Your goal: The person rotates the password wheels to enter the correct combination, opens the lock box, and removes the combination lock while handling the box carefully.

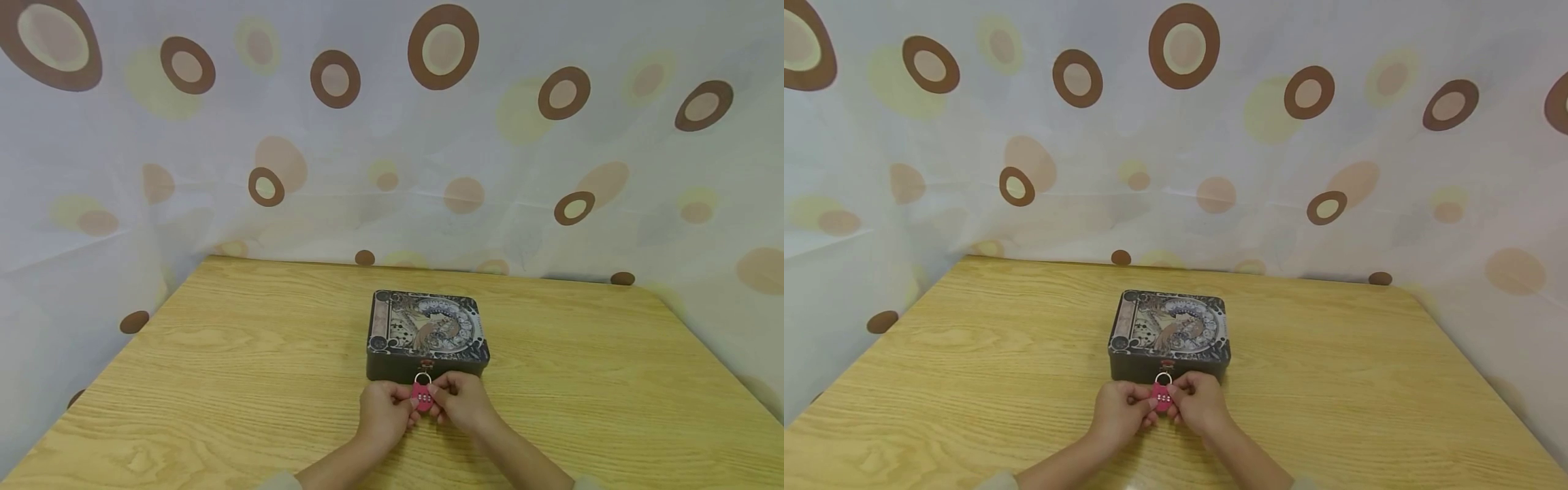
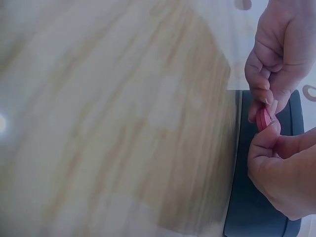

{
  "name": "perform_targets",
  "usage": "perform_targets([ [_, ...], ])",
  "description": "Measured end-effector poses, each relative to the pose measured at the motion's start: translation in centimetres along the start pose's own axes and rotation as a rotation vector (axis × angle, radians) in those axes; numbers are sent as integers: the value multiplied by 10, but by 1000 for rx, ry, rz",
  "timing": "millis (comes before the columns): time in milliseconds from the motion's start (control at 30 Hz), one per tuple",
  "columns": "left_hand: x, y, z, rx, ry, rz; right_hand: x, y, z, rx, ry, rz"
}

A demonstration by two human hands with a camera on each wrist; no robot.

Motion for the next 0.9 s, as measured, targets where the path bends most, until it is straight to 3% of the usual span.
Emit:
perform_targets([
  [400,0,-3,-2,44,-64,89,5,5,-5,53,-10,95],
  [900,-2,-3,-1,63,-86,183,15,6,-7,131,-57,192],
])
Point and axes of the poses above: each hand's wrist, its own z-axis towards the middle knuckle, its own x-axis out of the palm, y = z × x, the point moved 3 cm from there along z, towards the middle knuckle, and after that the axes turned 5 degrees about x, right-handed, at the moved point
